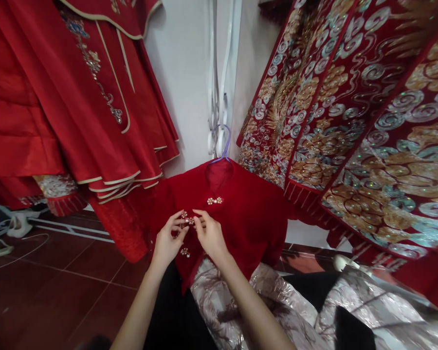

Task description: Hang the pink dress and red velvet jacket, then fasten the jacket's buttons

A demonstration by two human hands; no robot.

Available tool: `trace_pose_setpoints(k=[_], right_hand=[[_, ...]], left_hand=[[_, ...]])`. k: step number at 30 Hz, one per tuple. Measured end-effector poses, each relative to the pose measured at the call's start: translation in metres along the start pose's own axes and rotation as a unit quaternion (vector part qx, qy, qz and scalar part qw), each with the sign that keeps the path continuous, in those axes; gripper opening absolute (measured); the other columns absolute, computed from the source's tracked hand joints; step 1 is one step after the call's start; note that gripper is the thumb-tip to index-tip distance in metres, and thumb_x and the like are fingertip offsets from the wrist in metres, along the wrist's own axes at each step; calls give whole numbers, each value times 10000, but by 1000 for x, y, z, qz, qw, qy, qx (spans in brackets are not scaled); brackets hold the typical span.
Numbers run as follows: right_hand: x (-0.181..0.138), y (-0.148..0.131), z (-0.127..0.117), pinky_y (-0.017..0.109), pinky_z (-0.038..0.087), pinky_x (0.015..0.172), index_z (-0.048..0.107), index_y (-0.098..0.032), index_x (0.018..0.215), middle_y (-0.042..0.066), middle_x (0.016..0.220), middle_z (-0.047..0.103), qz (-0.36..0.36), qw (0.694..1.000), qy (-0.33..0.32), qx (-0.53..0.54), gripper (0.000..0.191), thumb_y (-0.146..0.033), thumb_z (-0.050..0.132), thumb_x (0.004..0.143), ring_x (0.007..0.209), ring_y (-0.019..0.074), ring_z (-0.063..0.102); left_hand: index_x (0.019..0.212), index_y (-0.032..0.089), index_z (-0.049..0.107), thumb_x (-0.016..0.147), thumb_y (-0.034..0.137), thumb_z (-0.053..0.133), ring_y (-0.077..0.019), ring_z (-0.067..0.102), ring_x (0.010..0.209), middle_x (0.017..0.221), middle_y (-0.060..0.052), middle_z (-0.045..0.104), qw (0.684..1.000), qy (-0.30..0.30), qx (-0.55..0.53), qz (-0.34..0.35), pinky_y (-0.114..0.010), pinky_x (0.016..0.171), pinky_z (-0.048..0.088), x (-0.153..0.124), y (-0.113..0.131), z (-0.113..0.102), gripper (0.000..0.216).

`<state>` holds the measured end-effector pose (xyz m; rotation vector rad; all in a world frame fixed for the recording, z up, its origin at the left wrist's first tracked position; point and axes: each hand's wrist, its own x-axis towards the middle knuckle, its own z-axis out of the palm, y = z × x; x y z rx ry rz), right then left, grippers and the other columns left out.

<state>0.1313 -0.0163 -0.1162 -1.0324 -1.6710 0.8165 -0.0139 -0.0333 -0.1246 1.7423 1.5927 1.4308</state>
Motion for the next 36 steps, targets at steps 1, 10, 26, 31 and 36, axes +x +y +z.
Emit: trace_pose_setpoints(k=[1,10,26,31,36], right_hand=[[-4,0,-9,290,567,707,555,-222,1204,52,950,674,15,1000,-19,9,345,-390,459,919,785,160,682],[-50,26,-72,281,505,669,621,-200,1025,35,819,679,81,979,-161,-95,229,-331,581,842,703,153,641],[-44,37,-40,239,461,587,608,-165,769,19,663,655,83,975,-156,-138,110,-145,698,708,631,153,630],[-44,34,-44,242,480,608,580,-178,745,9,676,665,63,979,-176,-79,113,-148,687,727,650,152,641],[-47,21,-42,244,501,637,595,-176,784,14,708,669,63,977,-204,-17,99,-207,682,749,678,148,640]], left_hand=[[1208,209,530,811,278,558,-106,609,643,981,-49,655,1000,3,5,0,-224,594,493,-4,1,-1,403],[1084,265,646,808,258,525,-116,616,646,919,-19,650,992,-112,49,-43,-211,539,502,-82,-11,-8,302],[1123,280,650,800,237,540,-123,634,667,1082,-25,664,992,-84,92,-23,-242,586,554,-85,-17,-3,345],[1122,260,651,809,239,534,-123,637,690,1124,-31,648,990,-89,106,-20,-239,599,557,-86,-15,0,335],[1066,250,654,808,236,529,-124,642,674,1059,-24,662,990,-87,108,-17,-231,565,540,-85,-18,2,288]])
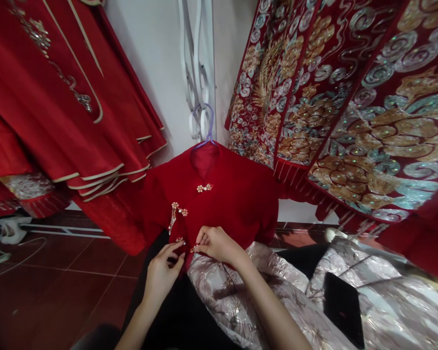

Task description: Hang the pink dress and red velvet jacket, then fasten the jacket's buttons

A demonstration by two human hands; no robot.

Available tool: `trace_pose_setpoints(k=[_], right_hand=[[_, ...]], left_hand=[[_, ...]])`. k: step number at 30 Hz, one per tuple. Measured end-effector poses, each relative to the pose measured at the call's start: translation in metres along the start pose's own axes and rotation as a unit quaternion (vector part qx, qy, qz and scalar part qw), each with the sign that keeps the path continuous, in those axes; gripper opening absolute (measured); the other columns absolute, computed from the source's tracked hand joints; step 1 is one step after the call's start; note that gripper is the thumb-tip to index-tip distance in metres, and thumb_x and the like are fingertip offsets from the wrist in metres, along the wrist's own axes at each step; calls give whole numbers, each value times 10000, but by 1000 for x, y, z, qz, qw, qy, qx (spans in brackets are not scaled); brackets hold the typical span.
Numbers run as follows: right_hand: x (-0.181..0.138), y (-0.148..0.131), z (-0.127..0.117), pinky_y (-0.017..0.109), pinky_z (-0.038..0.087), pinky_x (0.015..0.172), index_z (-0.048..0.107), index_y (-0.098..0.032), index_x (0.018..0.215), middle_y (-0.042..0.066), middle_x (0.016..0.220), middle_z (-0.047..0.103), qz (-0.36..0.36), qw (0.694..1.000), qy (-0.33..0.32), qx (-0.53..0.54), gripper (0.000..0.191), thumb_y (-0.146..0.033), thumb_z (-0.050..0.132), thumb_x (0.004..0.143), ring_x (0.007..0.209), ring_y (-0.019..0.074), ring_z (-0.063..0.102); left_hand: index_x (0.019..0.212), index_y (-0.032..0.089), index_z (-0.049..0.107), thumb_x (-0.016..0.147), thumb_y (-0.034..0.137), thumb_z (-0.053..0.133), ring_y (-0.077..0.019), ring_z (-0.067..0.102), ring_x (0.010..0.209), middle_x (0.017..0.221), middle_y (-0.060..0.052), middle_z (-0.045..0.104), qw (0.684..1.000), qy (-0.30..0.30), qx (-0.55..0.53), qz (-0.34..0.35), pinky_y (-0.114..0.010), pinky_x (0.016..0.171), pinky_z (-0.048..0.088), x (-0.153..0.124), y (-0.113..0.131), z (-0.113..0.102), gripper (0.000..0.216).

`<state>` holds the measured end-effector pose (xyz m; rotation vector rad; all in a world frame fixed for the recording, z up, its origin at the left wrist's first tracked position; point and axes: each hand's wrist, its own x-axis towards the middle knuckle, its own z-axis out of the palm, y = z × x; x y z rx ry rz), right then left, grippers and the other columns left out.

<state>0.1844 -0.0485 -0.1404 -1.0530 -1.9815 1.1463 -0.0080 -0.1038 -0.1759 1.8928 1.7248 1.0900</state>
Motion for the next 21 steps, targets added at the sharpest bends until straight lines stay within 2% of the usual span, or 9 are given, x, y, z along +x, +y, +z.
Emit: trace_pose_setpoints(k=[4,8,12,15,18,21], right_hand=[[2,-4,7,234,499,660,605,-170,815,16,736,668,-20,1000,1,11,86,-218,664,773,693,136,631],[5,-4,11,227,497,654,595,-167,798,14,725,657,-11,1000,8,12,82,-203,664,771,682,129,619],[6,-4,12,222,497,645,586,-166,783,11,716,650,1,1000,14,18,94,-188,675,760,667,125,613],[7,-2,15,221,495,641,592,-163,792,17,734,651,-9,1000,26,15,80,-187,665,771,679,127,616],[11,2,21,220,493,640,601,-164,819,21,763,659,-29,999,39,15,54,-193,641,798,694,128,622],[14,5,29,219,495,664,597,-167,828,18,775,664,-39,997,64,12,36,-183,624,810,708,126,627]], left_hand=[[1030,219,635,813,219,515,-132,642,683,963,-27,657,999,19,43,15,-233,567,526,2,-3,5,248],[986,213,631,845,235,508,-138,641,692,929,-26,659,993,48,97,49,-243,604,517,4,-9,10,188],[959,213,649,874,279,503,-148,644,721,926,-30,673,992,72,84,64,-270,675,527,6,-18,13,182],[929,208,672,847,295,546,-152,645,729,901,-32,683,995,81,32,45,-286,708,538,8,-21,14,173],[871,191,687,800,322,604,-146,654,696,848,-36,703,994,80,-79,-14,-265,670,552,10,-20,14,170],[876,176,701,763,351,642,-161,678,723,852,-52,724,979,69,-181,-66,-258,655,564,11,-19,14,217]])
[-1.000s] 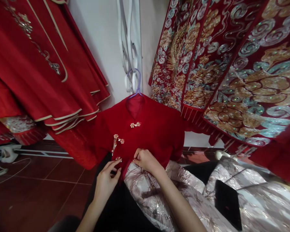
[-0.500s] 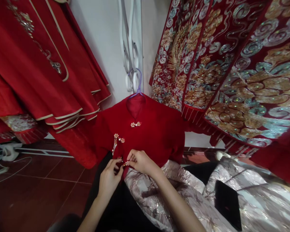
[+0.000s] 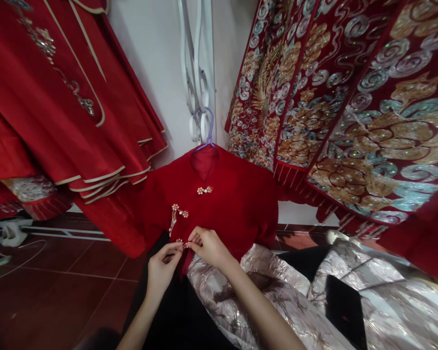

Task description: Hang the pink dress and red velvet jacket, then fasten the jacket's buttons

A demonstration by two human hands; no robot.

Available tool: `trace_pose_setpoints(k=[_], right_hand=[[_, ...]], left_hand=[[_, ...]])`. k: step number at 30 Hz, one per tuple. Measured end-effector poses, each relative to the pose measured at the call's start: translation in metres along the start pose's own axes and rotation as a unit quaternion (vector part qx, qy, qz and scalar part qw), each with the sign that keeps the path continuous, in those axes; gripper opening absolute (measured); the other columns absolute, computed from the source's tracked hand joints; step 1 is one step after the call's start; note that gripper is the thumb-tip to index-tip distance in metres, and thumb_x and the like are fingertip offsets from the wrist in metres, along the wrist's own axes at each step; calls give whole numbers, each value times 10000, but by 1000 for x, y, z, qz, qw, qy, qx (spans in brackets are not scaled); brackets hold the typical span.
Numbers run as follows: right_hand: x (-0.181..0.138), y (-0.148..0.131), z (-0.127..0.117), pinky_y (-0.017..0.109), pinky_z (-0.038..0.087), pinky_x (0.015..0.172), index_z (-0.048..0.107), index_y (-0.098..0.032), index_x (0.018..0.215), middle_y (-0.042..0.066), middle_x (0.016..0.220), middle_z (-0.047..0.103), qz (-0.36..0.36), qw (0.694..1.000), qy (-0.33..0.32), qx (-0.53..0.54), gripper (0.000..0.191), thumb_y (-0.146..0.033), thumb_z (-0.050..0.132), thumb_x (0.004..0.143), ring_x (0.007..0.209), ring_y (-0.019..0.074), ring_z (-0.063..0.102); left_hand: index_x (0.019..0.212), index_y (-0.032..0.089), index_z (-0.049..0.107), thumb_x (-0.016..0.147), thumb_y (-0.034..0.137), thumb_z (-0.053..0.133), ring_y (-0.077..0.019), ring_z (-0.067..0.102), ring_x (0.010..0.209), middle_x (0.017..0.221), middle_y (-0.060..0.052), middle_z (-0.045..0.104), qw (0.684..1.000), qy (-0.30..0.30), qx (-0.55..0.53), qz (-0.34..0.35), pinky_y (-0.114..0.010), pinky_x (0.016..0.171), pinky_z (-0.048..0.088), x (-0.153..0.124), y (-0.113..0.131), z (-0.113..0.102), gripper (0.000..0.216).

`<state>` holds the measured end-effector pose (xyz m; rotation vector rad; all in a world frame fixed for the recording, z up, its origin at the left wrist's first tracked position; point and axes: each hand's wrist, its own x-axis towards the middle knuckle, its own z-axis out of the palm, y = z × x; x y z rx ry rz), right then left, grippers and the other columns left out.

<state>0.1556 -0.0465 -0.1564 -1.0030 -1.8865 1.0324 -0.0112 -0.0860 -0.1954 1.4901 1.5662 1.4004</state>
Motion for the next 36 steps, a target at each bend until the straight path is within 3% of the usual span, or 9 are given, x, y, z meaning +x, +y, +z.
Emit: trace_pose_setpoints(k=[7,17,23,27,31,34,36], right_hand=[[1,3,10,218,493,681,591,-176,834,8,772,658,-11,1000,20,-18,26,-174,609,817,710,121,625],[0,4,13,214,482,663,576,-187,816,-4,753,641,-24,998,46,-41,34,-202,607,819,689,117,613],[-1,0,15,206,481,657,586,-188,818,4,769,660,-10,996,51,-75,14,-196,598,818,696,123,630],[-3,-12,-1,226,486,667,642,-207,851,21,785,701,26,989,59,-133,118,-266,541,867,723,152,663],[-7,-26,-33,241,480,656,657,-223,866,19,756,707,50,979,100,-168,157,-319,532,871,685,163,666],[-10,-31,-48,240,466,618,661,-231,856,13,736,705,73,976,98,-182,150,-323,543,858,656,162,657],[-11,-28,-47,238,458,606,671,-233,837,11,747,711,81,977,63,-186,137,-315,561,842,663,163,658]], left_hand=[[899,148,718,703,345,695,-192,700,784,896,-86,738,992,-5,-118,-54,-290,727,582,1,-1,2,279],[919,146,714,699,319,706,-174,689,757,878,-79,734,996,5,-85,-39,-271,711,572,-3,-2,3,280],[920,170,720,748,348,649,-166,664,685,837,-59,728,999,-28,-15,-31,-239,569,540,-2,-3,-5,258],[1002,211,683,793,345,609,-138,640,686,961,-46,708,999,-12,39,14,-207,514,500,-4,1,-11,259],[857,206,681,803,371,608,-127,618,661,852,-30,685,995,40,80,45,-192,518,481,-5,7,-14,188],[834,207,685,813,386,599,-124,615,642,844,-33,674,993,20,94,63,-191,506,476,-6,12,-12,200],[898,218,695,827,384,583,-125,615,643,891,-41,671,992,-9,103,78,-198,503,482,-6,15,-10,212]])
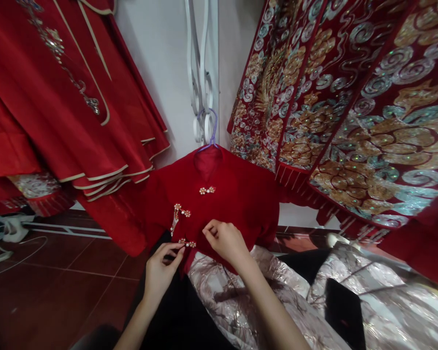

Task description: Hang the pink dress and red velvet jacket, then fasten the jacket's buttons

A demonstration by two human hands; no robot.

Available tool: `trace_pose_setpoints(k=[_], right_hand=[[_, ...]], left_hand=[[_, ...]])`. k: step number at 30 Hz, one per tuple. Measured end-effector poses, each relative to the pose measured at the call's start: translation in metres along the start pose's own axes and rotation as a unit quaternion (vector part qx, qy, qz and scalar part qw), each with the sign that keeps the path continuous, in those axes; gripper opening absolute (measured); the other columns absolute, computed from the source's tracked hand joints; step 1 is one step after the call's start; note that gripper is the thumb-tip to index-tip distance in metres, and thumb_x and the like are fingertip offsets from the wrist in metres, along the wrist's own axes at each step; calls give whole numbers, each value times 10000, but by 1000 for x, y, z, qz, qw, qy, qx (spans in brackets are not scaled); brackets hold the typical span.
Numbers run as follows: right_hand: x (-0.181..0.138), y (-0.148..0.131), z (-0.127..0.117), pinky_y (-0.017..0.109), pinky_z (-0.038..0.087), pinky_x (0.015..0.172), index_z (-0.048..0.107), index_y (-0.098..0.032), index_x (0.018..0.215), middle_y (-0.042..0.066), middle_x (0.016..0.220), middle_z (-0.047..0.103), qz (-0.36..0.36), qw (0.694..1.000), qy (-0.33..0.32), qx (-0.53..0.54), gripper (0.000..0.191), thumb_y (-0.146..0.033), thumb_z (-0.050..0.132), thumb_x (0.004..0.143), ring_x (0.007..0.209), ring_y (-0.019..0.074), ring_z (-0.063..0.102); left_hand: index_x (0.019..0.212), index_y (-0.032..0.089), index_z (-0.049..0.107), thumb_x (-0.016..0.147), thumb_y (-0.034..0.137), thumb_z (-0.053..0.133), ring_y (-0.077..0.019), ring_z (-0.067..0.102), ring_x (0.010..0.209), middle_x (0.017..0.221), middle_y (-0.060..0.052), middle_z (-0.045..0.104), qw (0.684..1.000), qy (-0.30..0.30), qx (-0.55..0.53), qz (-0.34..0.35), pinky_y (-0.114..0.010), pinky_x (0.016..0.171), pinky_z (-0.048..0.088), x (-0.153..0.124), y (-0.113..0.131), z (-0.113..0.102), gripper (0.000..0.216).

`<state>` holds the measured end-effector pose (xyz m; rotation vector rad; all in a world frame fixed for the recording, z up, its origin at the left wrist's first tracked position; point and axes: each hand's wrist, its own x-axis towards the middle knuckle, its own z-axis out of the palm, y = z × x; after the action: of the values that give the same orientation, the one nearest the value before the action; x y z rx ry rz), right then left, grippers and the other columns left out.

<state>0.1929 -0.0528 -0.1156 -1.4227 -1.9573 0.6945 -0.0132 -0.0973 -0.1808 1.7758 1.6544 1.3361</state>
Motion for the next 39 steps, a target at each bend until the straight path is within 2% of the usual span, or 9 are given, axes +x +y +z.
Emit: trace_pose_setpoints(k=[4,8,14,21,27,30,33,36,39], right_hand=[[1,5,24,234,472,635,673,-221,872,17,800,722,-15,996,-81,34,112,-287,620,799,707,162,668],[3,10,44,229,479,634,640,-198,911,27,799,718,4,997,-70,45,156,-248,656,764,717,161,667],[5,12,46,214,472,617,634,-193,804,19,762,704,3,996,-75,54,118,-235,709,723,702,151,660],[7,11,49,216,468,616,634,-189,784,18,719,696,2,997,-60,47,82,-238,689,748,670,147,652],[6,13,54,211,466,601,646,-190,798,23,738,704,-3,997,-55,56,92,-268,674,757,671,145,657],[6,15,47,208,465,591,650,-181,784,24,719,702,-11,994,-73,77,118,-287,686,748,657,142,657],[4,18,26,207,467,579,645,-173,775,22,699,699,-28,986,-119,110,165,-320,708,735,637,139,653],[0,18,0,214,476,587,646,-175,788,21,723,707,-37,980,-151,124,196,-350,716,731,650,140,655],[-5,17,-18,226,483,606,653,-179,790,20,737,706,-43,982,-151,109,191,-349,718,734,669,141,655]], left_hand=[[1028,243,681,858,366,546,-130,620,674,937,-40,659,999,-25,34,22,-224,569,514,-1,2,5,249],[1008,248,690,871,352,533,-141,639,713,952,-36,667,997,-22,57,37,-259,679,531,2,-1,7,233],[851,214,691,843,381,574,-155,646,715,853,-38,676,999,-17,30,38,-242,609,527,8,-4,7,204],[840,201,667,840,349,579,-138,636,706,840,-32,661,999,-4,15,42,-236,617,536,5,-7,12,172],[836,194,654,833,372,584,-135,614,690,812,-33,640,997,29,44,58,-249,640,534,0,-7,16,192],[810,195,656,820,363,591,-130,608,663,793,-27,643,998,7,45,47,-242,610,524,4,-2,13,180],[824,195,656,775,376,636,-126,606,647,798,-26,652,999,-28,19,30,-219,547,507,16,8,6,188],[925,197,648,785,401,624,-126,612,674,825,-32,651,999,-10,-7,34,-212,552,505,40,16,-2,248],[1044,204,624,831,402,568,-116,600,678,883,-35,636,998,18,2,60,-210,562,502,67,21,-11,296]])
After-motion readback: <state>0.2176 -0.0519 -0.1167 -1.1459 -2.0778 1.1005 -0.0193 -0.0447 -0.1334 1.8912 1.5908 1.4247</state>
